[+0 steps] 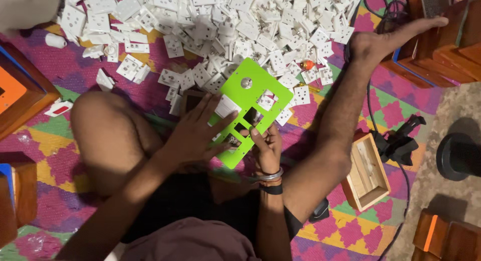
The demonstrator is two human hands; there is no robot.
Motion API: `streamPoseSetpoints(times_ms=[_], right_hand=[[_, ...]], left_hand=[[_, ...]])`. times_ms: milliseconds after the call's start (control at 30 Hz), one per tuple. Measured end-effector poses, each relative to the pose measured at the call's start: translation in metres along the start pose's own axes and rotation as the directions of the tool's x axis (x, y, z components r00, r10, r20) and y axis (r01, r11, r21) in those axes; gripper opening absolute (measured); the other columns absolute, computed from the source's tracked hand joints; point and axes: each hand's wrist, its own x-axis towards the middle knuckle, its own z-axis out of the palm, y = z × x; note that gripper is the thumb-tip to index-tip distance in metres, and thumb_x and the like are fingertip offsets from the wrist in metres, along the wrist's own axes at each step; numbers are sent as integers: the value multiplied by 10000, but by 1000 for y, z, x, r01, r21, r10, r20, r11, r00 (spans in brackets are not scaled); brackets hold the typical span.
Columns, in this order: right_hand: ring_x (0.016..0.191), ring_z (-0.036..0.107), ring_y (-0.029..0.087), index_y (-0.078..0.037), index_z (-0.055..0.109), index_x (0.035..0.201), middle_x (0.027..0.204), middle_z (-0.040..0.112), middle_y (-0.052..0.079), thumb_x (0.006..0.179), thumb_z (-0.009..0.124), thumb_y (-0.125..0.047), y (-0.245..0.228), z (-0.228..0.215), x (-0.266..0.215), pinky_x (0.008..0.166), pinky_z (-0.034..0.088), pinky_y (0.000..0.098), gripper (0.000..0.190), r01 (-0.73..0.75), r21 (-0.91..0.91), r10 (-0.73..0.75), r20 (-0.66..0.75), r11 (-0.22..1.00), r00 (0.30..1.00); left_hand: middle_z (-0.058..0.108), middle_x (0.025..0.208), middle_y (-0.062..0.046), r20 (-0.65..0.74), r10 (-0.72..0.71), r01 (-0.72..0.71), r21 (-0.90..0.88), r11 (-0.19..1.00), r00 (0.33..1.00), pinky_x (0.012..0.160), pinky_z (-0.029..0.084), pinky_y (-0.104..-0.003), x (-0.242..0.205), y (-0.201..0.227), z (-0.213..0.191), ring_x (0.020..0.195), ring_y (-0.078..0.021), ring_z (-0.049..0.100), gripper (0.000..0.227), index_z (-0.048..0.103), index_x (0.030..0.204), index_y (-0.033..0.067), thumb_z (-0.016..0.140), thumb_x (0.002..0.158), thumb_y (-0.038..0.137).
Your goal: The person sits on a mat and assembles white electrical switch modules into a green plastic plate. They pick up each module, place it into a cutout, and secure it with screws from a wooden box using a screwdriver.
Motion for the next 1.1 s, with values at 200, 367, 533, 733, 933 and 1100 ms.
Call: streamPoseSetpoints(times_ms=[200, 367, 533, 733, 933, 1100], right_hand=[[900, 721, 197, 15, 587, 1267, 1012, 709, 125, 1007, 618, 6, -5, 5, 6, 774, 612, 357, 262, 23, -59, -22, 17, 998, 1000], [900, 698, 133, 6, 614, 1203, 1022, 711, 30, 911, 639, 8, -27, 28, 10, 829, 580, 303, 293, 6, -265, -44, -137, 964, 990], [826, 711, 161, 52, 634, 1146, 897, 697, 87, 994, 640, -30, -37, 46, 11, 751, 559, 302, 173, 92, -288, -114, -59, 953, 992], [787, 717, 143, 45, 649, 1194, 988, 752, 94, 1051, 565, -181, -25, 62, 26, 712, 589, 295, 280, 147, -302, -132, 69, 942, 989], [725, 696, 258, -33, 724, 1043, 907, 723, 116, 931, 695, -184, 17, 84, 19, 596, 550, 373, 190, 346, -929, -221, 312, 133, 924], [717, 706, 311, -22, 704, 994, 931, 675, 155, 752, 700, -108, 66, 96, 34, 500, 554, 415, 257, 353, -848, -5, 386, -396, 922]], left_hand=[[299, 1634, -248, 25, -148, 150, -219, 964, 989, 1129, 274, -658, -2, 1, 20, 1478, -475, 307, 732, 475, 1522, 279, 661, 867, 546], [333, 1563, -176, -2, -159, 159, -12, 987, 987, 1064, 208, -732, 10, 2, 19, 1435, -385, 348, 775, 493, 1449, 273, 715, 765, 561], [340, 1624, -181, 113, -279, 298, -480, 825, 954, 1130, 368, -483, -6, -7, 47, 1454, -396, 373, 713, 500, 1502, 236, 718, 832, 346], [524, 1471, -310, 664, -513, 564, -742, -362, 544, 702, 416, -433, -24, -52, 93, 1337, -611, 406, 599, 605, 1485, 65, 674, 906, 204], [564, 1442, -189, 392, -443, -84, -666, -741, 806, 635, 526, -371, -39, -106, 53, 1376, -433, 477, 641, 449, 1507, 94, 549, 961, 416], [550, 1480, -136, 308, -440, -181, -608, -773, 843, 660, 491, -369, -27, -109, 39, 1415, -493, 411, 580, 474, 1499, 97, 510, 1020, 420]])
